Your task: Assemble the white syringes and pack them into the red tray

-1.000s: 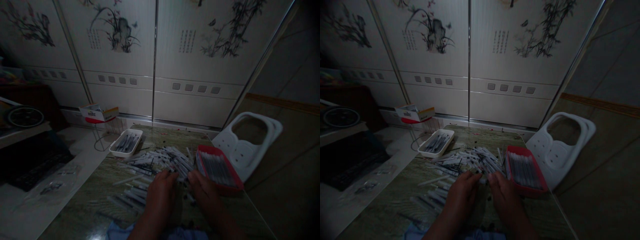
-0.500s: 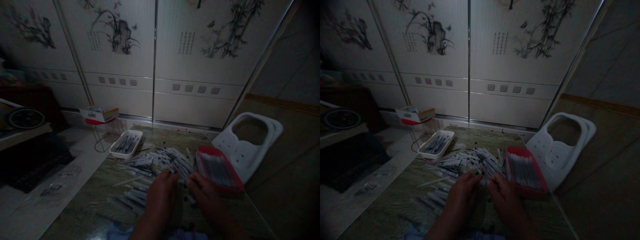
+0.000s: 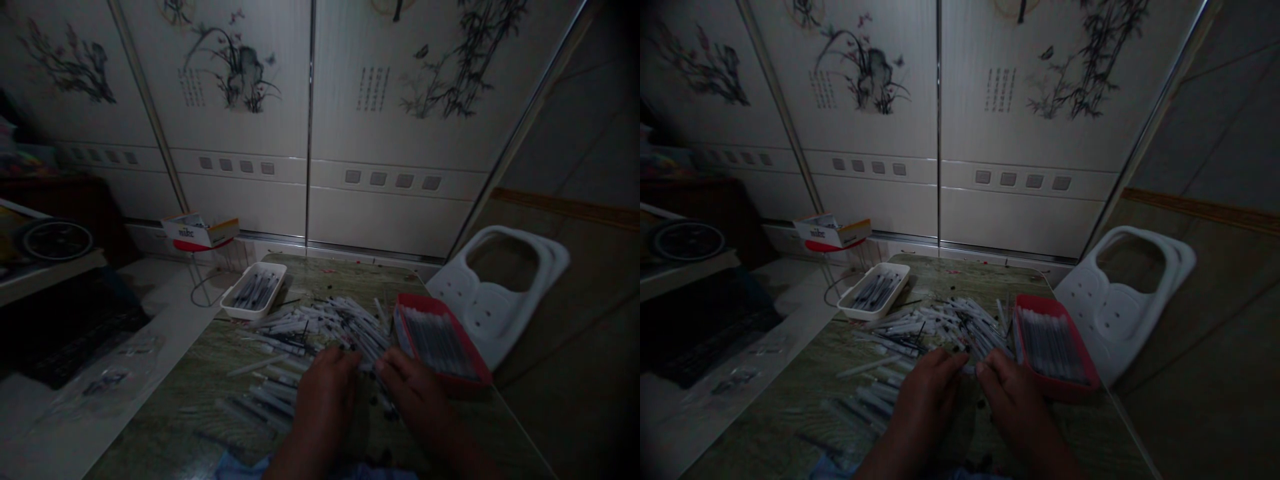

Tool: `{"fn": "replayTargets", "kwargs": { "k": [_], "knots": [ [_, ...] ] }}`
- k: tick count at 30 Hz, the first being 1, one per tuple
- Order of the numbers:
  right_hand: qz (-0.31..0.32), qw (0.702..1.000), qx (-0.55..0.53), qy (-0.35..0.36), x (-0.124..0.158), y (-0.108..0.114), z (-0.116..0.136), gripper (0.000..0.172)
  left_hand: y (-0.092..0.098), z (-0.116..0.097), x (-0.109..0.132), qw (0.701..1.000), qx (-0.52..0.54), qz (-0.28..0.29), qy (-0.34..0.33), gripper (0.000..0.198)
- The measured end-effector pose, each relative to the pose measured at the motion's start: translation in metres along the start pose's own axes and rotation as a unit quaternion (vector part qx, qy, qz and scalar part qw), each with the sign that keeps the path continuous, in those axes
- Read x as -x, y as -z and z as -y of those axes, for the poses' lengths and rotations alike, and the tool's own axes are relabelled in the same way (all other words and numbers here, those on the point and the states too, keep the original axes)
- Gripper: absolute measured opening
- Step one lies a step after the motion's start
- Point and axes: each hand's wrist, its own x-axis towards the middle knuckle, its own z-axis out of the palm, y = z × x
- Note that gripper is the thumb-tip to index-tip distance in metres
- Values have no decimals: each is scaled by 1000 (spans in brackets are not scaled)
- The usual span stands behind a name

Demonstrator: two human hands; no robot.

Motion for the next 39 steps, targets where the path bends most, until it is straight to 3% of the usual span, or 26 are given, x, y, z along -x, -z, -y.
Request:
{"fn": "replayTargets", "kwargs": {
  "k": [8,16,21,29,33,39],
  "knots": [
    [-14,996,80,43,0,-3,0,33,5,-6,-1,999,-20,28,7,36],
    [-26,983,180,27,0,-5,-6,40,7,-8,-2,998,-43,37,9,36],
    [-49,987,148,34,1,-4,1,40,5,-8,0,999,-27,31,-2,33],
    [-50,998,-27,6,1,-6,11,40,0,0,1,998,67,1,5,35],
    [-24,1000,-8,4,1,-5,8,38,1,0,-1,997,80,-3,4,35],
    [-93,991,92,31,1,-9,10,38,0,-3,0,999,48,-2,4,34]
  ]
}}
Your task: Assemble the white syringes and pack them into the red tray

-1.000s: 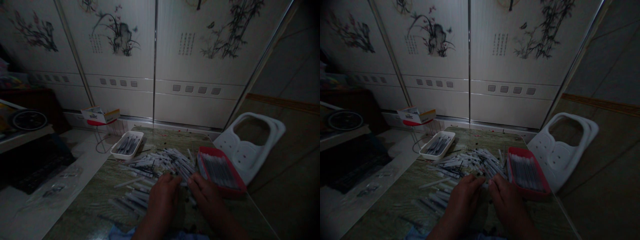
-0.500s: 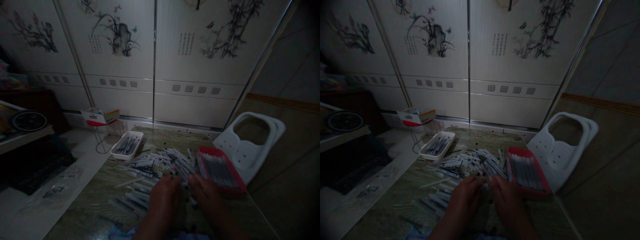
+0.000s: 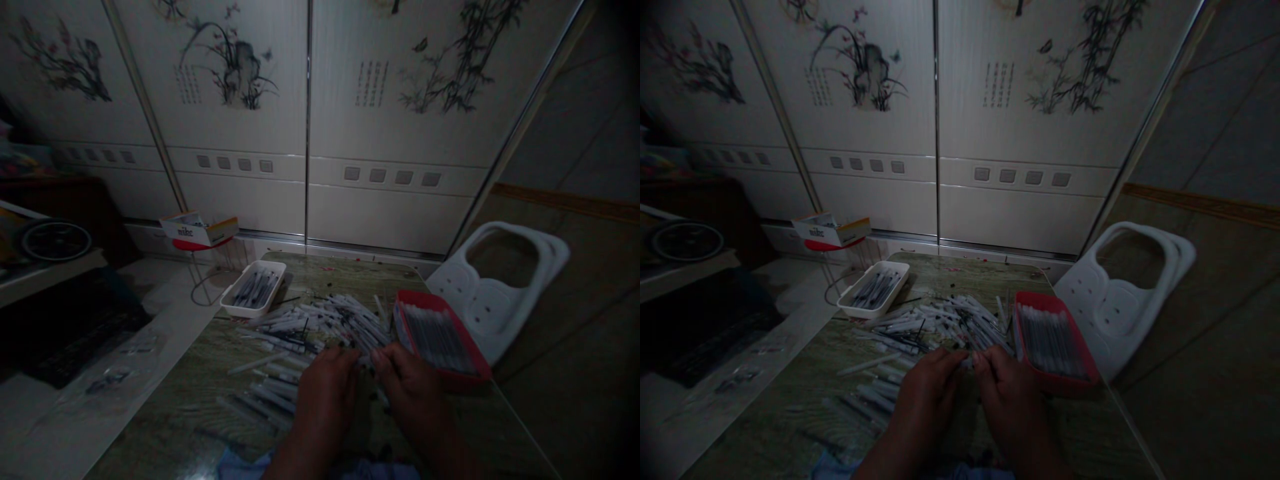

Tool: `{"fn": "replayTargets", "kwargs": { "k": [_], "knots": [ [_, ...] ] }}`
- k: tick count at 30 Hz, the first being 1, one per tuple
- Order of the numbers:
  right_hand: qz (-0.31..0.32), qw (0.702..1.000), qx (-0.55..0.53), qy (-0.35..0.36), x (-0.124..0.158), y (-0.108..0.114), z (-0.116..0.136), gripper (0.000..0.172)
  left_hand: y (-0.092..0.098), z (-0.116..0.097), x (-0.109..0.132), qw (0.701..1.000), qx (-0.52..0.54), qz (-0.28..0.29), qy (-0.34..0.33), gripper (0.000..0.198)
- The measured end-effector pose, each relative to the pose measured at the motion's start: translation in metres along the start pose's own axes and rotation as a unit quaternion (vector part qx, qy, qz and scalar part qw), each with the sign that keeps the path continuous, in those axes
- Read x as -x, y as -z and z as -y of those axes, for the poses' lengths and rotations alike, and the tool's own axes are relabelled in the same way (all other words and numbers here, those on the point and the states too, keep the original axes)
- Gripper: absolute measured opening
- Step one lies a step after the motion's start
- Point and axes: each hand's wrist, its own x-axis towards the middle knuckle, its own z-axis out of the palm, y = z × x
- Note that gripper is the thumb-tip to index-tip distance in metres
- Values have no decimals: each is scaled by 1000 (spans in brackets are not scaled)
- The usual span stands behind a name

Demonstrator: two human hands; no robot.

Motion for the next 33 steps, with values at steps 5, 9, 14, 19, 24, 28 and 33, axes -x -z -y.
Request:
{"fn": "replayTargets", "kwargs": {
  "k": [5,9,14,19,24,28,33],
  "knots": [
    [-11,997,-67,-30,2,-3,4,44,-3,1,0,996,88,-28,6,29],
    [-19,988,-139,-62,0,-1,2,44,2,2,-6,939,316,-73,113,27],
    [25,989,-134,-62,-2,-5,-7,43,12,5,-13,772,566,-104,270,50],
    [105,988,-113,-1,2,-15,2,40,15,7,-13,728,617,-103,280,44],
    [156,983,-97,10,5,-20,10,25,12,4,-11,718,636,-77,272,42],
    [136,988,-67,-9,3,-21,5,20,15,3,-12,715,641,-81,269,47],
    [123,991,-51,-29,2,-18,4,18,24,8,-13,708,638,-170,250,49]
  ]
}}
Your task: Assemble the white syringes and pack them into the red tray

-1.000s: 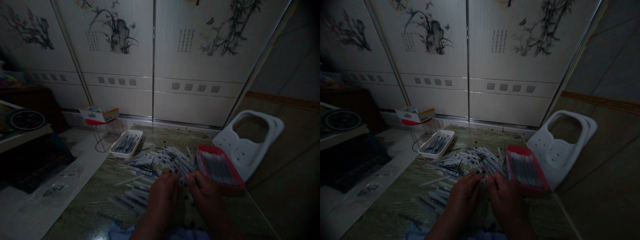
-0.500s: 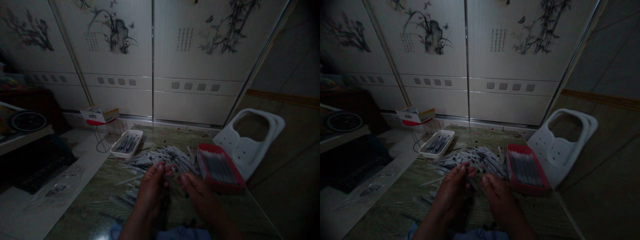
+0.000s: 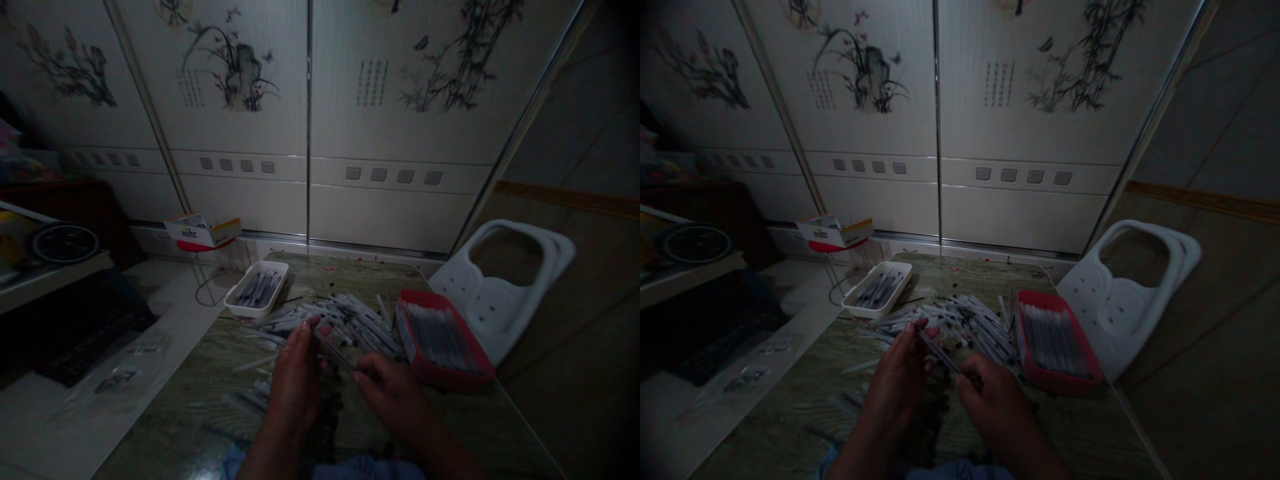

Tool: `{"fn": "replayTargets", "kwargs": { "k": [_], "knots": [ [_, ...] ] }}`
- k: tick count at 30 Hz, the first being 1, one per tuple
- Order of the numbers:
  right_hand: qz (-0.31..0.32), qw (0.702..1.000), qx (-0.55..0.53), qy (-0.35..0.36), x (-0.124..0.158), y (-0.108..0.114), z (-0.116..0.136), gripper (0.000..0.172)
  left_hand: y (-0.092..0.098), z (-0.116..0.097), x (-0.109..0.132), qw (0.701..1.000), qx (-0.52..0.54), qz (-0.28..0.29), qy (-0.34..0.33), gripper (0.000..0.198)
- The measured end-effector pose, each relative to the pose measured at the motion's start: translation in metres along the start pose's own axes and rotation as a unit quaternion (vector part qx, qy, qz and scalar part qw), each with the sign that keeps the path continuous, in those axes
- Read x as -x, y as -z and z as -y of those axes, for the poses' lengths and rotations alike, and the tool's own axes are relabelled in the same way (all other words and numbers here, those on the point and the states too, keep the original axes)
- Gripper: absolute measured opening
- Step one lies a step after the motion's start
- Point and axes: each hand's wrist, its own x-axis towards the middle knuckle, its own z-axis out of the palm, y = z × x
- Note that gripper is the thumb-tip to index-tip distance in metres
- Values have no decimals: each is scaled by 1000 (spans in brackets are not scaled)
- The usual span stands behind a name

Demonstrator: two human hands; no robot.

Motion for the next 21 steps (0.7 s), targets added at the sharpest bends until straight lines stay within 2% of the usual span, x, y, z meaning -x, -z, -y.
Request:
{"fn": "replayTargets", "kwargs": {
  "k": [4,9,14,21],
  "knots": [
    [-14,999,-27,-17,0,1,-1,17,6,0,-5,999,-10,-38,-35,48],
    [-18,998,-56,-16,0,4,-4,25,6,1,-8,998,10,-47,-46,40],
    [36,994,-98,-22,3,9,-4,30,3,-3,-6,997,50,-25,-59,33],
    [82,983,-154,-56,3,18,3,36,5,-4,-3,998,33,8,-54,33]
  ]
}}
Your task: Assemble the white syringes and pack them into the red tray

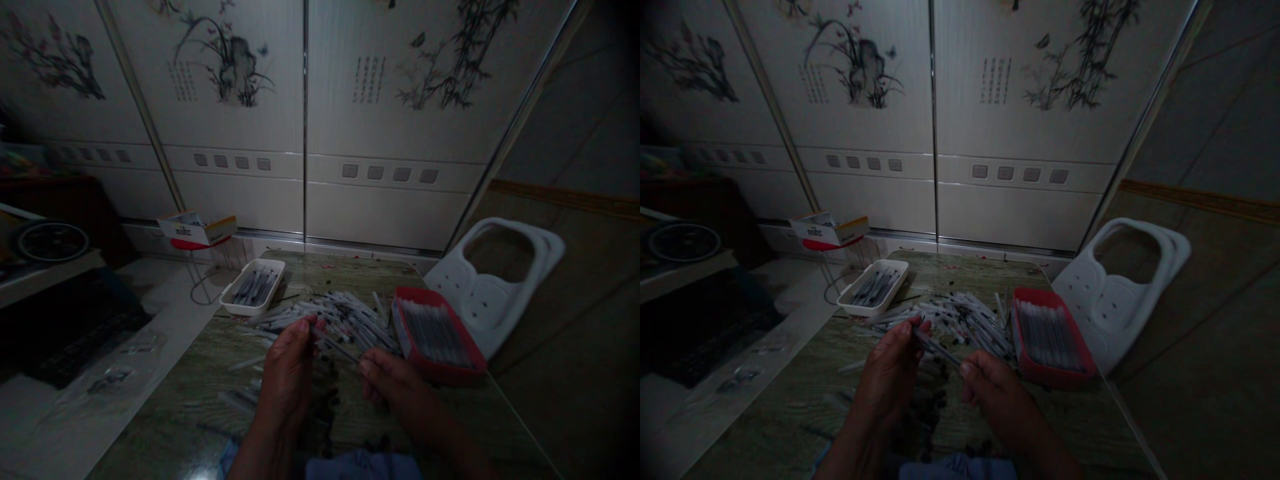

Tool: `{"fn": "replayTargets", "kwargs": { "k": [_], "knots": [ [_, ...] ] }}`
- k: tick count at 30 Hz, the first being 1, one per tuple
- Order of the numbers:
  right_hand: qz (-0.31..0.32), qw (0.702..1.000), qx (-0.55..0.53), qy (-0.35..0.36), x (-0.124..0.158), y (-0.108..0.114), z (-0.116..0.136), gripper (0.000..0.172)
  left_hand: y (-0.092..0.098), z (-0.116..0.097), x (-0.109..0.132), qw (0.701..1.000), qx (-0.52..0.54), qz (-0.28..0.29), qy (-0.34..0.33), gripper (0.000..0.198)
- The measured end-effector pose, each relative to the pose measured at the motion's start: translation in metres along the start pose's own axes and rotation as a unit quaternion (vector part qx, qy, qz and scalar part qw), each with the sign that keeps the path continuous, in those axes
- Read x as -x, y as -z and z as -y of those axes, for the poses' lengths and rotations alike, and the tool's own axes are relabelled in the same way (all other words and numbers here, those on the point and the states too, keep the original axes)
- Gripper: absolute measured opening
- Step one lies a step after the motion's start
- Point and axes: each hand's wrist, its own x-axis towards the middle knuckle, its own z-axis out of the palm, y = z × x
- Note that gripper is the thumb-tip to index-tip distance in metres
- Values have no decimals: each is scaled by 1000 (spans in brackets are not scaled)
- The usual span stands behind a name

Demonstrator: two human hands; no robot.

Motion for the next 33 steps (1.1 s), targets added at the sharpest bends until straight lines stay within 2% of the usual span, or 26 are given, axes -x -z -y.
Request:
{"fn": "replayTargets", "kwargs": {
  "k": [7,11,16,18,22,25,28,33],
  "knots": [
    [-9,1000,-22,13,0,-3,-4,36,-4,1,2,999,-47,0,1,44],
    [-26,999,-19,11,-3,-6,-7,34,-6,3,3,994,-102,30,24,54],
    [-35,999,-1,19,-7,-6,-13,34,-4,9,3,988,-134,65,48,44],
    [-74,996,29,31,-8,-4,-17,35,-2,9,2,990,-132,41,33,42],
    [-175,979,97,46,-12,5,-25,35,2,7,-2,990,-133,-41,-38,41],
    [-213,967,128,45,-14,9,-29,35,6,4,-7,984,-130,-88,-86,42],
    [-216,963,161,23,-14,11,-32,31,9,1,-10,980,-105,-127,-112,42],
    [-156,950,270,-6,-9,20,-33,12,11,-1,-11,978,-103,-141,-116,42]
  ]
}}
